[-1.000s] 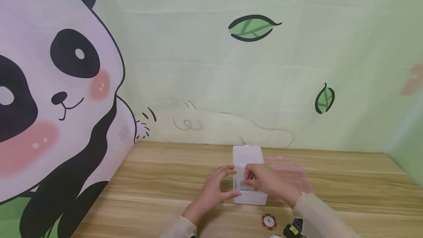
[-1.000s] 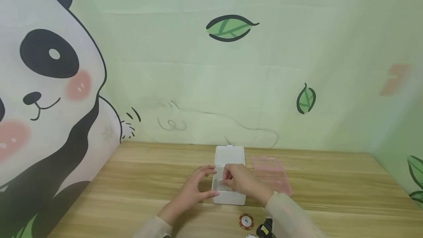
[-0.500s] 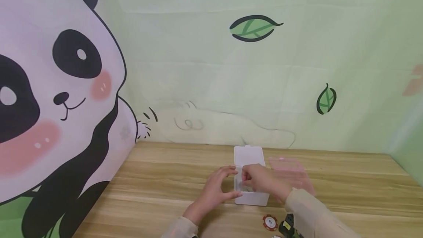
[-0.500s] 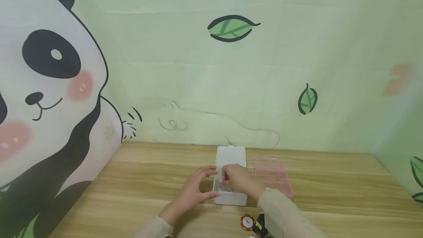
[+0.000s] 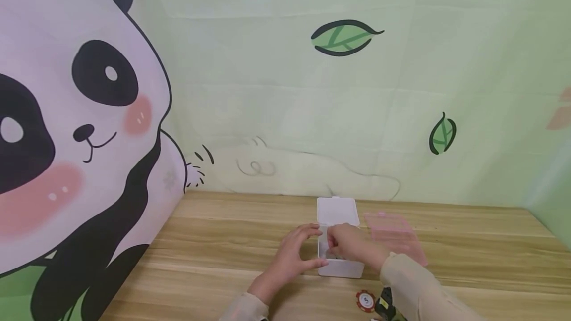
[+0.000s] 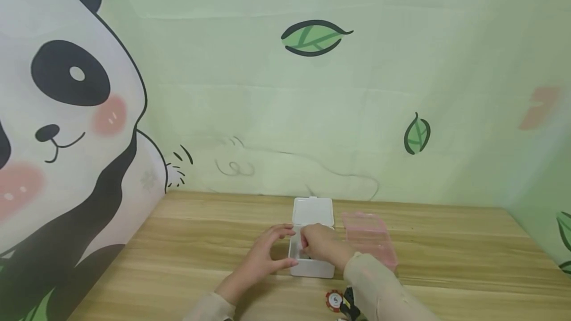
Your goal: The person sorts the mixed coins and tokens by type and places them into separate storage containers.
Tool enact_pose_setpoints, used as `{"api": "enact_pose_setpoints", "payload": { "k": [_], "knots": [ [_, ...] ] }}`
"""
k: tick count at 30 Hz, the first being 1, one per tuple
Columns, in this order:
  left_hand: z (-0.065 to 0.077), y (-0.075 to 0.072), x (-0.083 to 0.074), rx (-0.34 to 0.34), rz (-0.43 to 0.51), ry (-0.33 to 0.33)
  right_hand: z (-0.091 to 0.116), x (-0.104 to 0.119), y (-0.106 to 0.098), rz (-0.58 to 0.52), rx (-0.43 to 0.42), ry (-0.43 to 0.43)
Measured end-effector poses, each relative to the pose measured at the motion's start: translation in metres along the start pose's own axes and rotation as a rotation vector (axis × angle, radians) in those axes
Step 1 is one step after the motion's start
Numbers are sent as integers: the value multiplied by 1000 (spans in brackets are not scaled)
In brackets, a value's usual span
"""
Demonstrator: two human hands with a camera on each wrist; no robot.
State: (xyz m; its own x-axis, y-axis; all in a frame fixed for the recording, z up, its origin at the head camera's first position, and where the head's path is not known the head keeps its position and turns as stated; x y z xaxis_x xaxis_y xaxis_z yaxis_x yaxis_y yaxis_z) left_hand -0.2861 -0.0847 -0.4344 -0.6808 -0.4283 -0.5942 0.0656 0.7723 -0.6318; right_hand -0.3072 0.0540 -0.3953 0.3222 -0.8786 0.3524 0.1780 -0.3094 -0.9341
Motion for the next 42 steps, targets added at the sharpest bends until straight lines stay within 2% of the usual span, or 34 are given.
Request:
{"api": "enact_pose_setpoints", "payload": {
  "k": [17, 31, 42],
  "knots": [
    [-1, 1, -2, 2, -11, 0, -1, -3, 4, 71, -25, 58],
    [-2, 0, -2, 9, 7, 1, 2, -3, -1, 54, -26, 28],
    [-1, 0, -2, 8, 3, 4, 16, 0, -11, -2, -61, 34]
  ]
}}
Point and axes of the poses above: each hand's wrist, its own z-axis away from the middle knuckle, its own y-axis out of the palm, x = y × z, the point moved 5 cm from there along -z, towards the middle knuckle, and after that the axes turned 11 degrees about y, right-handed, at the moved point
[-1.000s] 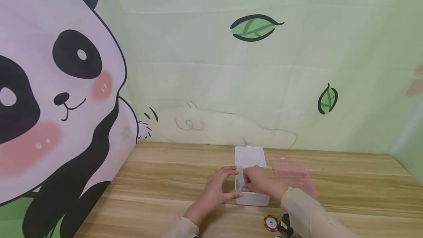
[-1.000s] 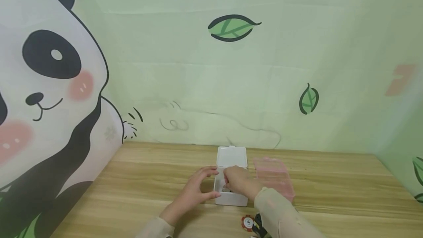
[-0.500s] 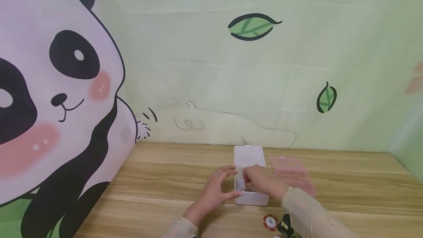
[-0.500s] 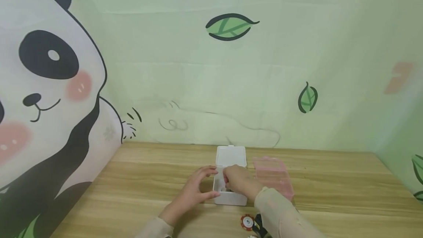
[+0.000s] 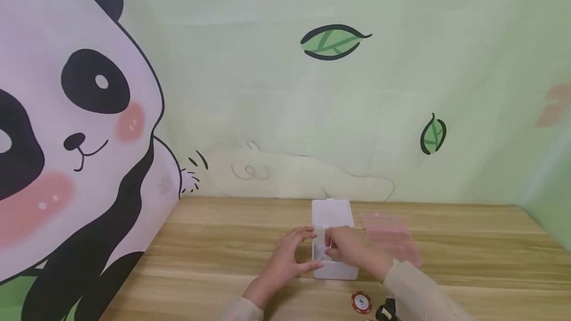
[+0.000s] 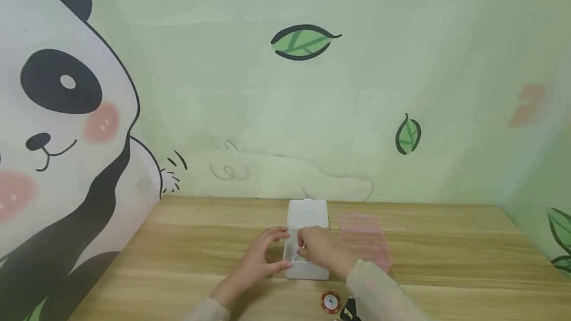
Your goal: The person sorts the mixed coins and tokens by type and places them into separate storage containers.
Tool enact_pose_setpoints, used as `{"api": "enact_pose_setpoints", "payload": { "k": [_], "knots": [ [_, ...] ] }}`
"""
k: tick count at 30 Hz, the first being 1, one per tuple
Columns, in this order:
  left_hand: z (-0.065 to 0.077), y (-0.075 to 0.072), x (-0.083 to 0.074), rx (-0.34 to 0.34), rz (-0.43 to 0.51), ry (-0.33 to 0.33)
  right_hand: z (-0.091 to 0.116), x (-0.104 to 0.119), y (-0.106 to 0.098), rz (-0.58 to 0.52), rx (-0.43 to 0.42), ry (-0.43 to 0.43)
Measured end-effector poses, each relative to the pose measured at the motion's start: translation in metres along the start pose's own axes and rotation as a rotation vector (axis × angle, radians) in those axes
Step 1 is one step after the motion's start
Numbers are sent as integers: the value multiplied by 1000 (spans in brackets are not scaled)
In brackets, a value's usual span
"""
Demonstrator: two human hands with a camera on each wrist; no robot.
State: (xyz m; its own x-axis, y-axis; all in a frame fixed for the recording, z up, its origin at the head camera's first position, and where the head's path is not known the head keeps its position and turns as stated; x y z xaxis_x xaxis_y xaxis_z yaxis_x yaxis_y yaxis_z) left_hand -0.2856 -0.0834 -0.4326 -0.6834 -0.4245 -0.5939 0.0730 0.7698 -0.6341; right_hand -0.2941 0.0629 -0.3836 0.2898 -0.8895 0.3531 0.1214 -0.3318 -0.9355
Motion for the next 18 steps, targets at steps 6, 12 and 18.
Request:
{"api": "enact_pose_setpoints", "payload": {
  "k": [6, 12, 18],
  "knots": [
    [0, 0, -1, -3, -29, 12, 9, -3, -6, -12, -58, -10],
    [-1, -1, -4, 18, -107, 22, 19, -5, -12, -34, -106, -63],
    [-2, -2, -10, 36, -177, 45, 31, -7, -17, 11, -231, -132]
  ]
}}
Point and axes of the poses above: each hand's wrist, its own z-axis away from the middle knuckle, its own y-axis out of the palm, x = y × z, the point moved 5 cm from there along -z, towards the middle knuckle, and after that the axes turned 11 degrees about y, right-handed, at the moved point
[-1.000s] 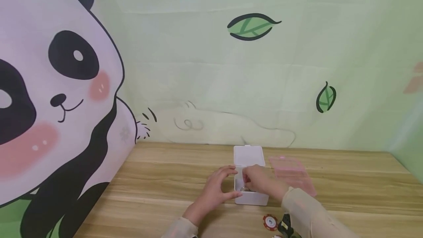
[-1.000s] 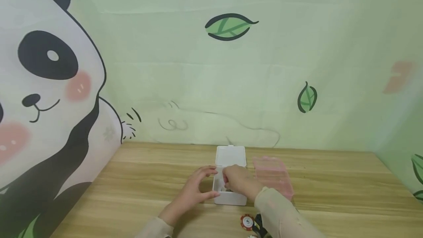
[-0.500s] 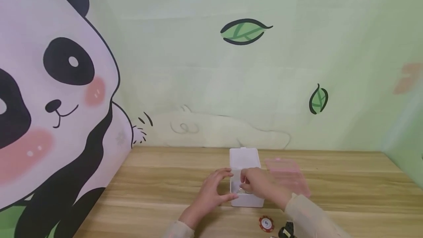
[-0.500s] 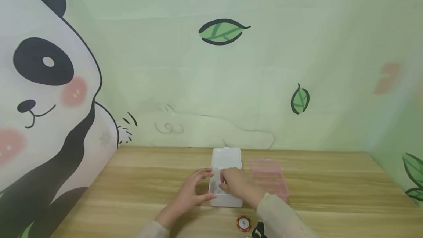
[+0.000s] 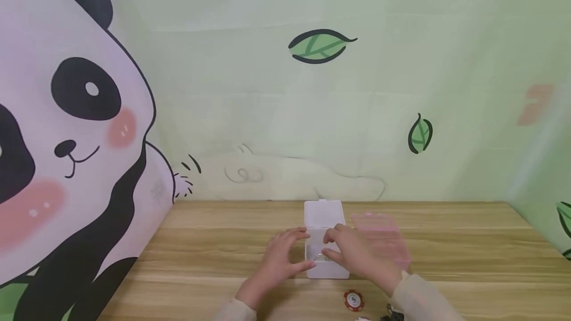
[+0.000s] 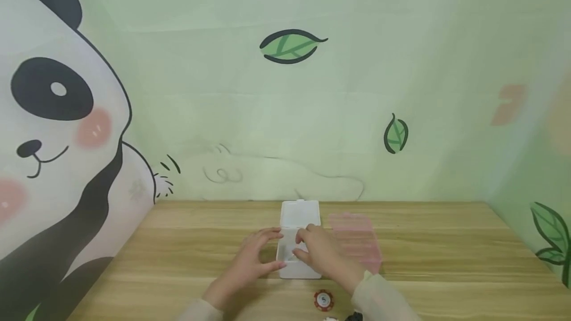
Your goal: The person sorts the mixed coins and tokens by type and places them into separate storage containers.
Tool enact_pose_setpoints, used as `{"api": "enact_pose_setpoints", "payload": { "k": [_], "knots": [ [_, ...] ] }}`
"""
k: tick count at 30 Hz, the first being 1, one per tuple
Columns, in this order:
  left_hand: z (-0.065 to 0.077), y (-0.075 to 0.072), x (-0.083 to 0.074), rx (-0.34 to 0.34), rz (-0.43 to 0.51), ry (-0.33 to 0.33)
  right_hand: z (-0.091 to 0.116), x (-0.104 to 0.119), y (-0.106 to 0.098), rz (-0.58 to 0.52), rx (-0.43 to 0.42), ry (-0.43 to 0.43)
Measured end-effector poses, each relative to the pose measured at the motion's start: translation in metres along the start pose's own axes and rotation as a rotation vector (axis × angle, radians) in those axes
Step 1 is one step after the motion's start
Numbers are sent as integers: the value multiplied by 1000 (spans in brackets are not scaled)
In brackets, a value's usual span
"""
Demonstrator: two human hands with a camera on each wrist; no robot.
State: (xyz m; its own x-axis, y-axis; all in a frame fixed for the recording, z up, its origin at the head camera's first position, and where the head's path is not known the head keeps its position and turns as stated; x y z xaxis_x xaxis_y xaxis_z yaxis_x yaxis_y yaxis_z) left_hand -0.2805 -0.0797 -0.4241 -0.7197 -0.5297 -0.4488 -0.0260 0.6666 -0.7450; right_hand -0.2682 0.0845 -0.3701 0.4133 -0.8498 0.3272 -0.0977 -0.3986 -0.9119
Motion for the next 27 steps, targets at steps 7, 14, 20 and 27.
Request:
{"api": "enact_pose_setpoints", "payload": {
  "k": [7, 14, 20, 27],
  "knots": [
    [-2, -4, -9, 10, -64, 14, 8, -6, -6, -39, -59, 59],
    [-8, -7, -32, -93, -237, 154, 17, -19, -13, -40, -83, 141],
    [-10, -4, -56, -139, -298, 275, 27, -28, -21, 0, -128, 123],
    [-10, 4, -81, -168, -276, 407, 37, -42, -29, 96, -212, 101]
  ]
}}
Point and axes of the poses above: each hand's wrist, its own z-axis away from the middle knuckle, its own y-axis out of the palm, x = y × z, the point moved 5 cm from there along -z, towards the middle knuckle, and after that the axes turned 11 degrees about y, right-handed, at the moved point
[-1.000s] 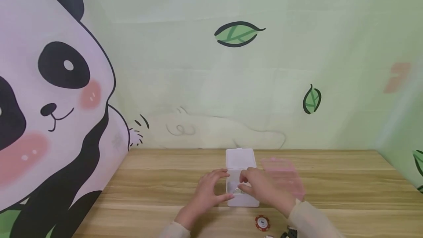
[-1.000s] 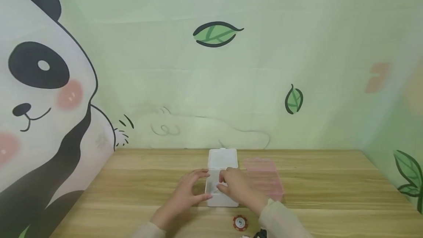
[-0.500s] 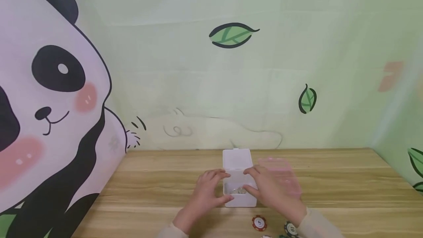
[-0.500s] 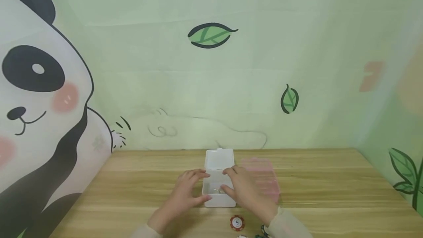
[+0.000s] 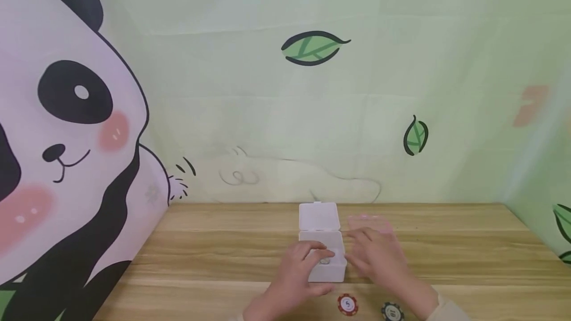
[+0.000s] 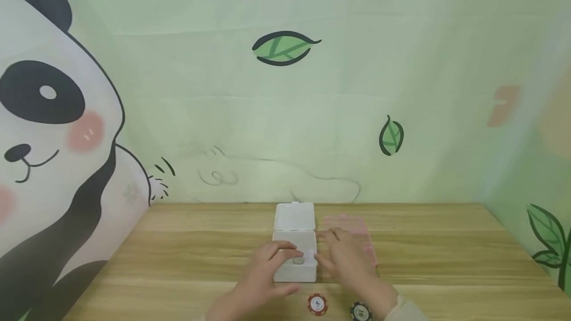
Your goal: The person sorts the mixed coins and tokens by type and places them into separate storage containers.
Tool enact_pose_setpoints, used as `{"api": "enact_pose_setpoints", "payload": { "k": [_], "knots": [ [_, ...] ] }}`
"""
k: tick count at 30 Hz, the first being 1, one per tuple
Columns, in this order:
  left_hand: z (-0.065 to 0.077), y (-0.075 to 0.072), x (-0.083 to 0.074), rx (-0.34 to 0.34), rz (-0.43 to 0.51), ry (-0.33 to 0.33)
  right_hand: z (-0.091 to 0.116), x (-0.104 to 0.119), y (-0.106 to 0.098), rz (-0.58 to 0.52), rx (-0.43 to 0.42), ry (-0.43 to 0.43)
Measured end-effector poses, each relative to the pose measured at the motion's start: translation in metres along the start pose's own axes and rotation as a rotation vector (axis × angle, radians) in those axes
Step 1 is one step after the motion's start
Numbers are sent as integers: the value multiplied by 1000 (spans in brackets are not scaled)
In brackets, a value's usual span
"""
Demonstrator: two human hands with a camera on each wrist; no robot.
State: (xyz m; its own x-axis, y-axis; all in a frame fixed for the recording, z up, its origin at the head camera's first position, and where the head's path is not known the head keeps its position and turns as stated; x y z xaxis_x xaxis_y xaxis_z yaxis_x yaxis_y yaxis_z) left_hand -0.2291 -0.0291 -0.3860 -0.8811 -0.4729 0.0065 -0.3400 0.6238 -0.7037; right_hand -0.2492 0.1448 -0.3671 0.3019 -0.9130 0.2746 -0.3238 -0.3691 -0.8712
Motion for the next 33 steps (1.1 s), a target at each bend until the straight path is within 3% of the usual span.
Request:
{"api": "enact_pose_setpoints", "payload": {
  "k": [7, 13, 18, 24, 33],
  "knots": [
    [-2, 0, -20, 45, 43, 62, 6, -10, -3, -46, -32, -50],
    [-1, 5, -32, 69, 16, 169, 10, -21, -5, -76, -30, -42],
    [2, 15, -38, 120, 71, 211, 16, -34, -5, -63, -39, -18],
    [5, 33, -47, 189, 212, 244, 28, -50, -5, -109, -43, 29],
    [14, 46, -61, 199, 89, 278, 43, -71, -3, -74, 35, 153]
  ]
}}
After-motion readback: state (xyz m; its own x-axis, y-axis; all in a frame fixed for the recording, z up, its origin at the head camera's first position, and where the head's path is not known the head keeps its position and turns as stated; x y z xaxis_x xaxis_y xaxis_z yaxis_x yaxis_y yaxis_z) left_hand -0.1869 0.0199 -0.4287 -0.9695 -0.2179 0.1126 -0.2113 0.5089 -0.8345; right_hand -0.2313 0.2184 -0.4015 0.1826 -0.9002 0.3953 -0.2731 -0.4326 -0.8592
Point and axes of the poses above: each hand's wrist, its own z-axis away from the middle knuckle, its own y-axis out of the palm, x = y × z, the point moved 5 cm from there along -z, towards the middle knuckle, and after that the axes turned 11 degrees about y, right-handed, at the moved point
